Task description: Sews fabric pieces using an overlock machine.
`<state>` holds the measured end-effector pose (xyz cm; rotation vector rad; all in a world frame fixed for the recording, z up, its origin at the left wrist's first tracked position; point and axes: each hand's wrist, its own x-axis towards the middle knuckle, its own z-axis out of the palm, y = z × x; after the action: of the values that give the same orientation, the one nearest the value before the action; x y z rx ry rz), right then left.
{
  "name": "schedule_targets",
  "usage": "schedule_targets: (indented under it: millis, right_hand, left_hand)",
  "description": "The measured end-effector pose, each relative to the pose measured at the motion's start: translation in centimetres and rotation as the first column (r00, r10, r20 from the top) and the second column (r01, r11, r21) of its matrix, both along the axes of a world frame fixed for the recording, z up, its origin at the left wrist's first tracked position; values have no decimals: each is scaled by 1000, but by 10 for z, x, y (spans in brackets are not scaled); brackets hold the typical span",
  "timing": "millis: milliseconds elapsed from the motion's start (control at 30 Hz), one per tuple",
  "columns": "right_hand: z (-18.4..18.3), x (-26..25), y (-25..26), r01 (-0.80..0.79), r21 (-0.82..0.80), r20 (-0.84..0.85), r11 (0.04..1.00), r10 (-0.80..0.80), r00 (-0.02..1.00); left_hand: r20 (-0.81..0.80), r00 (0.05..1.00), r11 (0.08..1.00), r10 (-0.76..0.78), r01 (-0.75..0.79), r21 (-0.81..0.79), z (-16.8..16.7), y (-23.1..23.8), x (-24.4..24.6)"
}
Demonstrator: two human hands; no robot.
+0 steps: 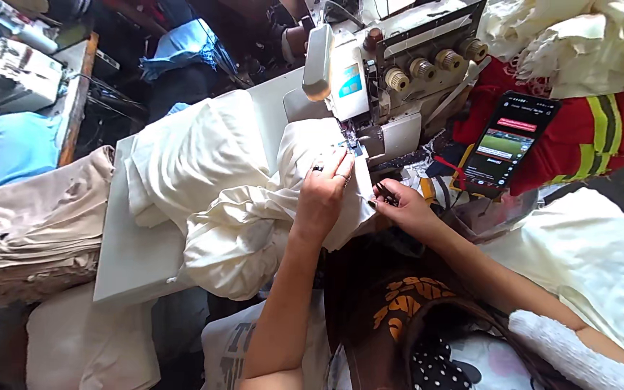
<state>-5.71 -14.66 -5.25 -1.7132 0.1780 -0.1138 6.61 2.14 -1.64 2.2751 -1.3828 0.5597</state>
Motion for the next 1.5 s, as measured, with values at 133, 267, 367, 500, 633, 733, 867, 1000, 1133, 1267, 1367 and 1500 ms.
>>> schedule_targets:
  millis: [133,267,367,500,633,733,867,1000,1133,1267,1367,1500]
  right_hand:
    - [3,3,4,4,-103,7,995,-3,1000]
    - [20,22,12,45,-349,120,936,-3,993]
    - [34,43,20,139,-521,257,842,0,966]
    - [38,61,28,184,-604,319,776,24,947]
    - [30,49,23,81,-570,255,818,82,963]
    - [16,33,7,-43,-521,156,852,145,977]
    - [24,18,-20,-147,-512,-4,846,168,986]
    - [56,22,-26,6,-660,144,752,119,982]
    - [75,42,-18,206,-812,338,547,152,929]
    - [68,71,-7,299,-868,417,396,258,871]
    - [66,87,9,333,-878,442,345,312,841]
    - [68,92,23,325,-822,488,468,286,824]
  left_hand:
    - [-29,999,996,-30,28,-79,-4,1,7]
    - [-69,998,996,9,-15,-91,4,-8,30]
    - [-113,987,991,115,-122,-58,13,-17,45]
    - [-216,926,928,309,-343,-144,14,-18,56]
    - [-276,877,876,394,-449,-176,2,3,22]
    - [-427,834,809,350,-499,-310,-10,18,-22]
    - [-387,840,753,379,-524,-398,6,37,-26]
    - [-454,795,838,403,-520,-166,33,31,33]
    - [-541,767,859,345,-490,-149,41,29,56]
    - [-566,799,790,204,-476,-388,50,41,37]
    - [-567,804,768,177,-474,-432,51,48,25]
    - [-502,853,760,139,-417,-498,57,58,19]
